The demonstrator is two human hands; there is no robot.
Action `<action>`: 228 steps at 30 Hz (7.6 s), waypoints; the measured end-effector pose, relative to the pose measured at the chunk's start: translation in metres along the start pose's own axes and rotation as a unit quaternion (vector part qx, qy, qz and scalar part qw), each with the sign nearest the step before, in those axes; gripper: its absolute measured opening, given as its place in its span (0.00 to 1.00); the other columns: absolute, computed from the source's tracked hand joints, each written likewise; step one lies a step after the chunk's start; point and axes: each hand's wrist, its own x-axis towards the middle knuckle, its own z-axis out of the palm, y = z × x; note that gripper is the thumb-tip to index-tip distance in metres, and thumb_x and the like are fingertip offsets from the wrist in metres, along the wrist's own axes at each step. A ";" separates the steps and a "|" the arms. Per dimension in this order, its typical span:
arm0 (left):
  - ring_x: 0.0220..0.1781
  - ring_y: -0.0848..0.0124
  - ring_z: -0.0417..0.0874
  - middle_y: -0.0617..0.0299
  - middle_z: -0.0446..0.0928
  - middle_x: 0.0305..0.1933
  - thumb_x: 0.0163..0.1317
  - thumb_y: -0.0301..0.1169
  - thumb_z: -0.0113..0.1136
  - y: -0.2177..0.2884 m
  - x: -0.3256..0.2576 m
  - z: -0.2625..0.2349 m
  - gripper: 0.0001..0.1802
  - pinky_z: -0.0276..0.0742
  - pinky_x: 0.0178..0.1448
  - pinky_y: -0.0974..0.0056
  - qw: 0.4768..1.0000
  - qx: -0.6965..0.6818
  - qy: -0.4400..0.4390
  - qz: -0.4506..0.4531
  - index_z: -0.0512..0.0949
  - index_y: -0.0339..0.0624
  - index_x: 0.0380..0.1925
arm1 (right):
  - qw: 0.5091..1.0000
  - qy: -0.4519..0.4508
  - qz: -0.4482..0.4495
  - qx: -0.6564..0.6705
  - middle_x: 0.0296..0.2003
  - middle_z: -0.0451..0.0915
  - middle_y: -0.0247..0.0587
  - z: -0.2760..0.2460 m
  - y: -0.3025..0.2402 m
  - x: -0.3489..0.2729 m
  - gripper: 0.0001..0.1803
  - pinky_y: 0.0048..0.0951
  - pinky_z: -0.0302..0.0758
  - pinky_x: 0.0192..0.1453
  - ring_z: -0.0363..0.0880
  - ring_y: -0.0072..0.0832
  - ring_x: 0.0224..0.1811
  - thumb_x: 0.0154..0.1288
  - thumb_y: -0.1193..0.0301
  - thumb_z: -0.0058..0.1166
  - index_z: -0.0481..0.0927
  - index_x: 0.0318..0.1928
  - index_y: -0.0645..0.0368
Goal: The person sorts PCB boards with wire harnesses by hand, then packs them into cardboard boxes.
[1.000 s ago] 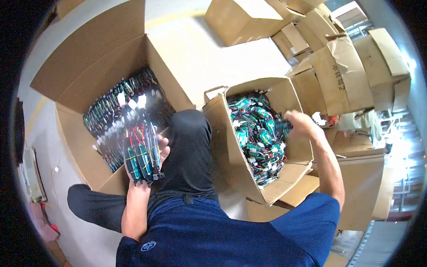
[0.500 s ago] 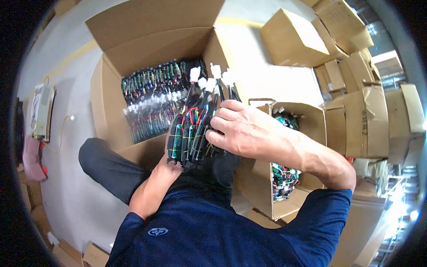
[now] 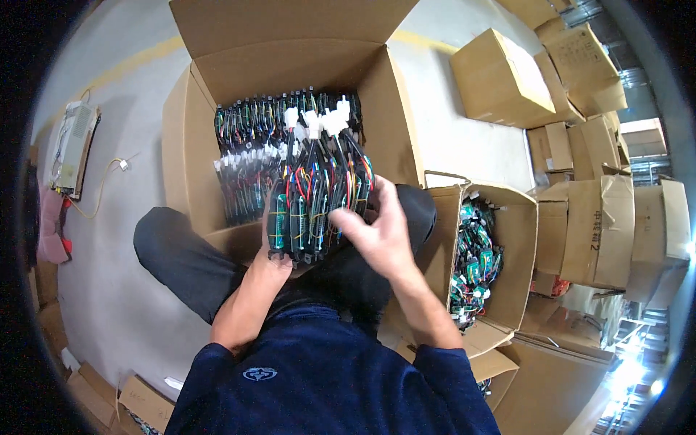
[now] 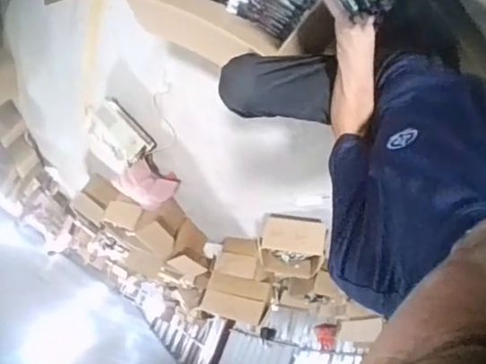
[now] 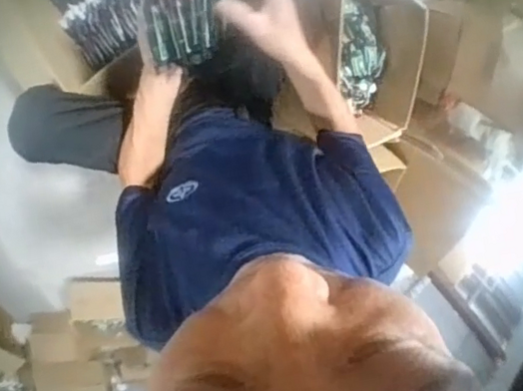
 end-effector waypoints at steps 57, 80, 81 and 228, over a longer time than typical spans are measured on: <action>0.24 0.78 0.61 0.61 0.60 0.18 0.71 0.35 0.65 0.109 0.030 0.051 0.21 0.59 0.28 0.62 0.630 0.750 0.104 0.174 0.73 0.32 0.22 | 0.981 -0.033 -0.138 -0.131 0.49 0.84 0.48 0.006 -0.006 0.121 0.31 0.33 0.78 0.62 0.83 0.29 0.51 0.56 0.71 0.67 0.75 0.59 0.72; 0.28 0.56 0.91 0.45 0.86 0.29 0.69 0.34 0.68 0.007 0.227 -0.190 0.18 0.90 0.30 0.58 0.561 0.712 0.235 -0.352 0.81 0.25 0.28 | 0.862 -0.208 0.311 -0.340 0.55 0.81 0.61 0.005 0.285 0.239 0.36 0.39 0.76 0.65 0.81 0.46 0.59 0.55 0.66 0.75 0.74 0.60 0.70; 0.28 0.56 0.91 0.43 0.86 0.28 0.69 0.34 0.68 0.011 0.225 -0.194 0.19 0.90 0.28 0.56 0.578 0.698 0.248 -0.344 0.81 0.25 0.27 | 0.855 -0.211 0.292 -0.373 0.54 0.82 0.62 0.010 0.283 0.241 0.35 0.39 0.76 0.64 0.82 0.46 0.59 0.55 0.65 0.75 0.75 0.59 0.70; 0.60 0.50 0.77 0.45 0.73 0.57 0.78 0.56 0.42 -0.016 0.008 -0.026 0.37 0.78 0.63 0.44 0.977 -0.051 -0.094 -0.183 0.63 0.34 0.70 | 0.939 0.076 -0.294 -0.160 0.71 0.66 0.64 -0.047 0.028 -0.076 0.47 0.65 0.57 0.77 0.64 0.57 0.75 0.54 0.49 0.74 0.74 0.66 0.68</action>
